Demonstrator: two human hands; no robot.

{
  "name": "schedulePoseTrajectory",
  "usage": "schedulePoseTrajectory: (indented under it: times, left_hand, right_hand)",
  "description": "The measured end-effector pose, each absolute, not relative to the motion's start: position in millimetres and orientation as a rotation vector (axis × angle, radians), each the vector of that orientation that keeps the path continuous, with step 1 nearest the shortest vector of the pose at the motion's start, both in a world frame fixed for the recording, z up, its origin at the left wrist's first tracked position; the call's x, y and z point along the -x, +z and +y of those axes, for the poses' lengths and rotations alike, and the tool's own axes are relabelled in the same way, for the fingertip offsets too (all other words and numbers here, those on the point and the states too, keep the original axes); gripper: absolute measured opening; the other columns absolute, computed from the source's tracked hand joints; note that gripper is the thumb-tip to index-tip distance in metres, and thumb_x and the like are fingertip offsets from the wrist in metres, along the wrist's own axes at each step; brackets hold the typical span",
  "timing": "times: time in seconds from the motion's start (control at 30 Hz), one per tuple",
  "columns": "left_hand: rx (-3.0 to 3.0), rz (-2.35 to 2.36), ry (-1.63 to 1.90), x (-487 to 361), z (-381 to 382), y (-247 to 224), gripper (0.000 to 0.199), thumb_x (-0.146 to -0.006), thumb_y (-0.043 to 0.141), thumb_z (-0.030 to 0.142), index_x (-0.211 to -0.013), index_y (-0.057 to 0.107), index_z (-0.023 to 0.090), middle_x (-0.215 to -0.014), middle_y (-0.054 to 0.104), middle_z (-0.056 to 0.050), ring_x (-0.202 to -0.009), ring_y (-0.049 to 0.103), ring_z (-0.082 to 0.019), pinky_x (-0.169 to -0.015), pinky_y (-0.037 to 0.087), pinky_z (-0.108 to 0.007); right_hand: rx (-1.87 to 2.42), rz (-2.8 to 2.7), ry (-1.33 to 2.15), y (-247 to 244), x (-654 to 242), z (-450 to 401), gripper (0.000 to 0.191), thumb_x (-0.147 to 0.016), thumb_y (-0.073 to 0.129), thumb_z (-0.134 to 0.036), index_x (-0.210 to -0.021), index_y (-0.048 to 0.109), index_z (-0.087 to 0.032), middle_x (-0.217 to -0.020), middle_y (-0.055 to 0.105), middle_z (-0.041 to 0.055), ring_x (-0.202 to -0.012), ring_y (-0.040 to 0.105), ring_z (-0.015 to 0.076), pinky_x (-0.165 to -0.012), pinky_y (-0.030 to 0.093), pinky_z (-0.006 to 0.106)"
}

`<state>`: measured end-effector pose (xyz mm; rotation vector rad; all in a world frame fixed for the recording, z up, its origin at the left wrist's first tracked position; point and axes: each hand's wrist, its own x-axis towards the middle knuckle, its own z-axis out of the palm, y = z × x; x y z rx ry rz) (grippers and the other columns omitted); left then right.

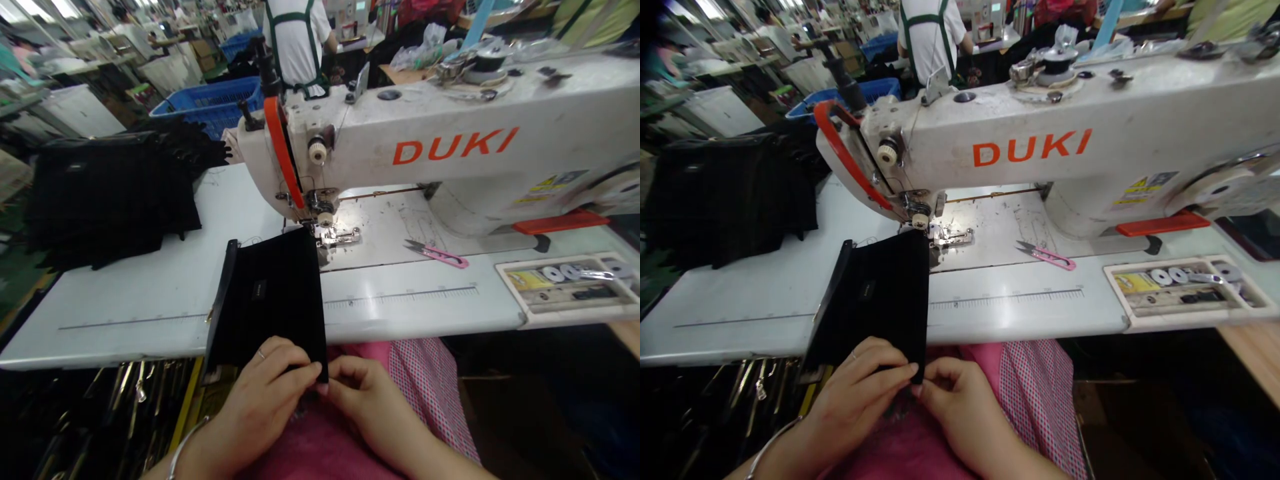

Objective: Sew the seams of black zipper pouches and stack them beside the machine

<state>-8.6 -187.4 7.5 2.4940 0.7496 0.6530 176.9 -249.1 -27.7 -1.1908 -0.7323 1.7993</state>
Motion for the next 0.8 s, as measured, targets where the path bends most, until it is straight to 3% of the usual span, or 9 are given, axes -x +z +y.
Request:
schedulePoseTrajectory:
  times: [0.37, 0.67, 0.8]
  left_hand:
    - [-2.728, 0.687, 0.556, 17.5, -187.7, 6.9, 0.032, -0.093, 0.05, 0.001, -0.118, 0.065, 0.014, -0.099, 0.063, -0.008, -0.094, 0.053, -0.019, -0.086, 0.048, -0.034]
    - [-2.828, 0.611, 0.574, 15.5, -186.0, 8.9, 0.028, -0.093, 0.05, 0.003, -0.115, 0.064, 0.012, -0.099, 0.066, -0.008, -0.096, 0.057, -0.02, -0.089, 0.047, -0.036]
    - [-2.92, 0.641, 0.544, 10.0, -186.5, 9.6, 0.022, -0.093, 0.05, 0.007, -0.11, 0.064, 0.011, -0.102, 0.066, -0.01, -0.099, 0.057, -0.023, -0.093, 0.045, -0.042]
  right_hand:
    - [1.191, -0.657, 1.901, -17.7, -179.5, -249.4, 0.037, -0.079, 0.076, -0.05, -0.072, 0.063, -0.016, -0.058, 0.048, -0.0055, -0.044, 0.032, 0.0051, -0.042, 0.02, 0.021]
    - [1.179, -0.6, 1.959, -15.5, -182.5, -248.3, 0.045, -0.073, 0.078, -0.057, -0.07, 0.063, -0.015, -0.06, 0.054, -0.0036, -0.042, 0.034, 0.0042, -0.04, 0.021, 0.021]
    - [1.193, -0.63, 1.977, -10.8, -181.9, -249.2, 0.033, -0.078, 0.073, -0.047, -0.07, 0.064, -0.016, -0.063, 0.059, -0.002, -0.043, 0.038, 0.0058, -0.042, 0.026, 0.021]
